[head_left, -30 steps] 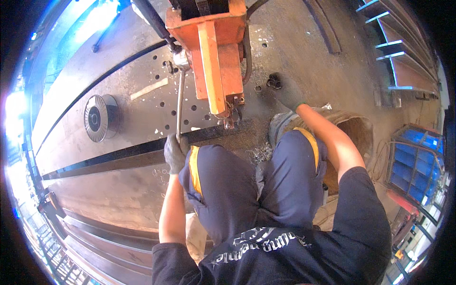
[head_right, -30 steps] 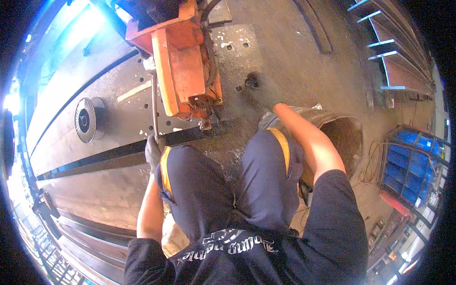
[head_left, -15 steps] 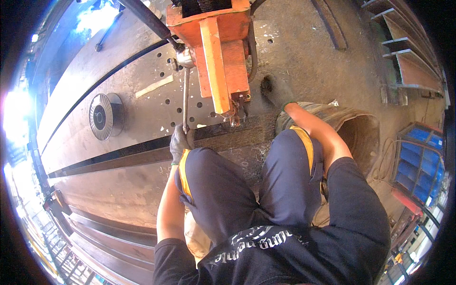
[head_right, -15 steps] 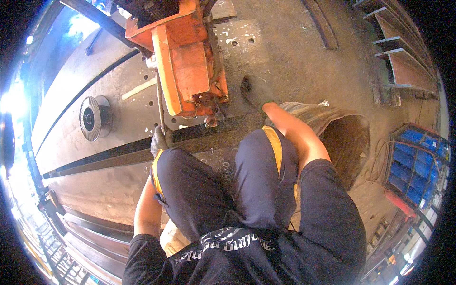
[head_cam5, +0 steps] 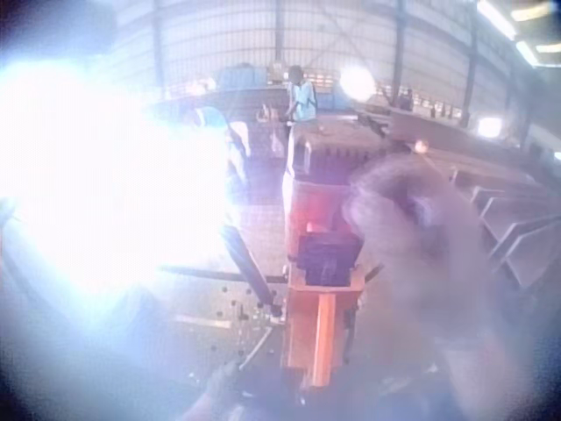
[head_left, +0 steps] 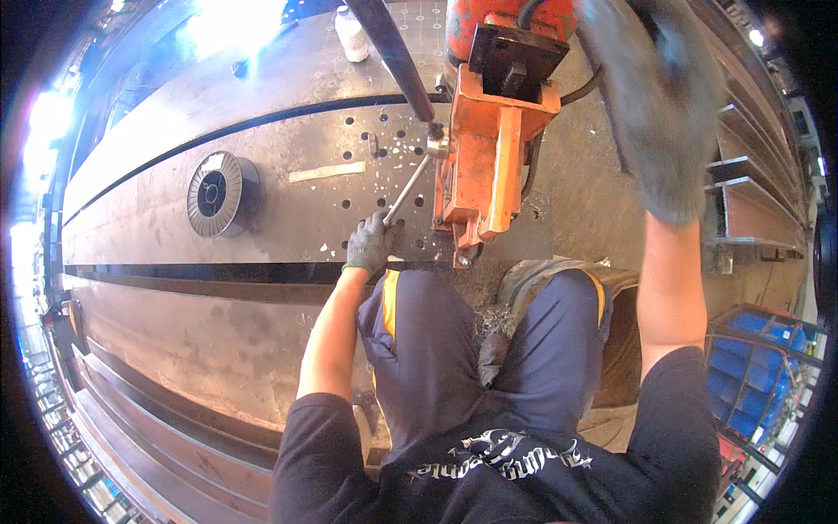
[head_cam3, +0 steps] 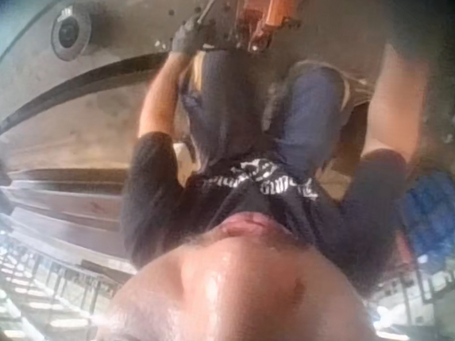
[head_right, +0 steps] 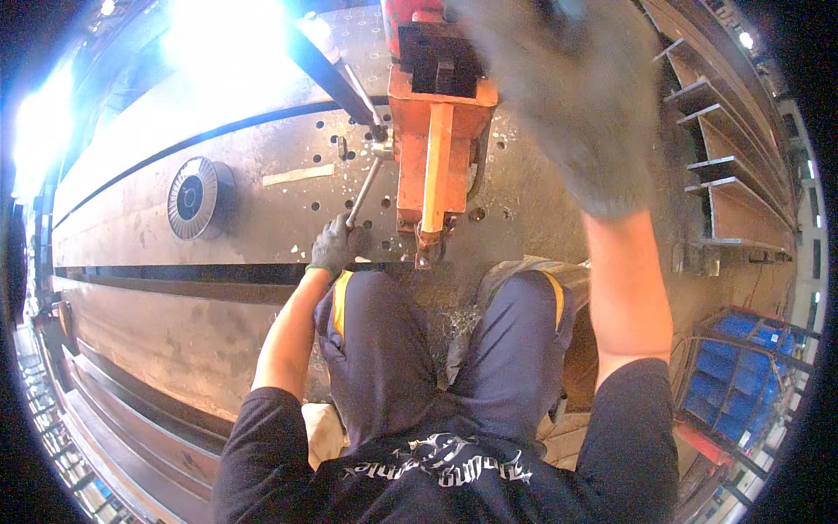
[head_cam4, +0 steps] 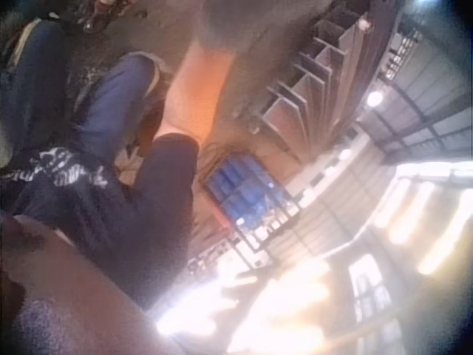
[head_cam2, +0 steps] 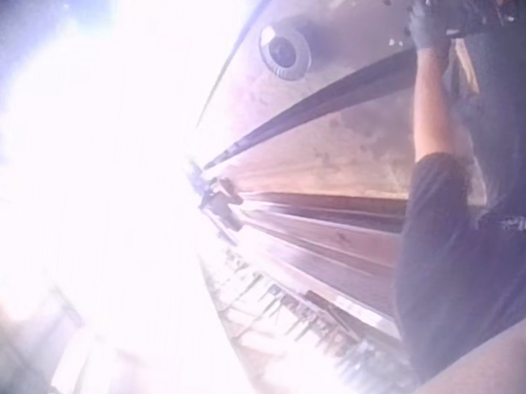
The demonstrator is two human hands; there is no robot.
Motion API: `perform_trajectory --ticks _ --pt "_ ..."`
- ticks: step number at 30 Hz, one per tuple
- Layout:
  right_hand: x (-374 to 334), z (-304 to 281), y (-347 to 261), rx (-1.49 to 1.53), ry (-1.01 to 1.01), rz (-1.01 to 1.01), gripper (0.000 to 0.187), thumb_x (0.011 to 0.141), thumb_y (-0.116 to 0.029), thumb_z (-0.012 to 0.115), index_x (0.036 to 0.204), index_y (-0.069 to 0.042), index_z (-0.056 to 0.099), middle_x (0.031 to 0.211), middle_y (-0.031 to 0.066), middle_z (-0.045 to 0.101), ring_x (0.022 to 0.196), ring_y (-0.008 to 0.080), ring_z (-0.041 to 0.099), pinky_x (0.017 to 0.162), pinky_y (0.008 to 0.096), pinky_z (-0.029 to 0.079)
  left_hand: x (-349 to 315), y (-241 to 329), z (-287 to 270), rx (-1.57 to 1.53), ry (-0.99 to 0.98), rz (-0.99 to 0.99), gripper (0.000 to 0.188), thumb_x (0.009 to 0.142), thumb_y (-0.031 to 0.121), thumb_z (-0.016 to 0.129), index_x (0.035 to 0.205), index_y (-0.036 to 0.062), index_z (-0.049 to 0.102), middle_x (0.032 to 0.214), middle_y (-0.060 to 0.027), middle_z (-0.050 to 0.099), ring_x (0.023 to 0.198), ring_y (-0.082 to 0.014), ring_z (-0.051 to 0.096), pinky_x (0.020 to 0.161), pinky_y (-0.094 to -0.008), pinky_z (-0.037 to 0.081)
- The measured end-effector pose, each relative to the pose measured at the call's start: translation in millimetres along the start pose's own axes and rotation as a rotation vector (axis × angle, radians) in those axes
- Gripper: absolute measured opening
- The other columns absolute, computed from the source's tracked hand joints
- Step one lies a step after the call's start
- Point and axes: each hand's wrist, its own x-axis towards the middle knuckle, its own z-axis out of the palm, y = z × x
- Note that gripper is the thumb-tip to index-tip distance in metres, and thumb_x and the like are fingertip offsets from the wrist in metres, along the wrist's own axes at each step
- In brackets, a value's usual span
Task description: The person sits on a large metal sheet and operates a portable hole-drilling machine, using a crank handle to drive the drill into the sheet. The person adjusts the machine and continues drilling multiple holes while another worker welds in the background.
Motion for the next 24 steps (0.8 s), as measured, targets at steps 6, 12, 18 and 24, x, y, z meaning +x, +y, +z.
perform_trajectory --ticks 6,12,18,24 --pt "56.2 150.1 -17.8 0.066 0.196 -0.199 0.038 0.104 -0.039 0.065 0.092 -0.005 0.076 0.082 0.0151 0.074 0.075 0.0333 0.073 0.068 0.0443 0.058 62.3 19.8 13.5 0.211 -0.206 0.120 0.051 0.105 0.051 0.056 0.139 0.0130 0.055 0.116 -0.0229 0.074 0.102 -0.0446 0.075 0.086 -0.0581 0.060" --pt "-10.0 127.1 -108.7 0.754 0.019 0.090 0.039 0.103 -0.031 0.068 0.073 -0.008 0.057 0.061 0.0137 0.049 0.053 0.0284 0.051 0.052 0.0418 0.040 122.6 -54.8 -81.4 0.209 0.054 0.066 0.042 0.108 0.046 0.059 0.129 0.0094 0.064 0.100 -0.0138 0.073 0.084 -0.0286 0.074 0.074 -0.0447 0.060" --pt "-59.6 120.8 -111.8 0.642 -0.044 -0.094 0.034 0.091 -0.032 0.077 0.070 -0.015 0.056 0.063 0.0069 0.051 0.057 0.0309 0.056 0.055 0.0450 0.043 197.2 32.6 -335.6 -0.735 0.402 0.164 0.052 0.111 0.050 0.054 0.135 0.0054 0.064 0.114 -0.0107 0.070 0.103 -0.0215 0.071 0.086 -0.0353 0.057" --pt "-131.2 124.0 -143.1 0.607 -0.267 -0.274 0.035 0.082 -0.038 0.079 0.065 -0.020 0.055 0.068 -0.0017 0.052 0.064 0.0220 0.056 0.063 0.0427 0.044 200.0 100.7 -425.7 -0.010 0.597 0.467 0.048 0.103 0.043 0.064 0.131 0.0045 0.067 0.116 -0.0091 0.065 0.114 -0.0272 0.063 0.109 -0.0455 0.048"
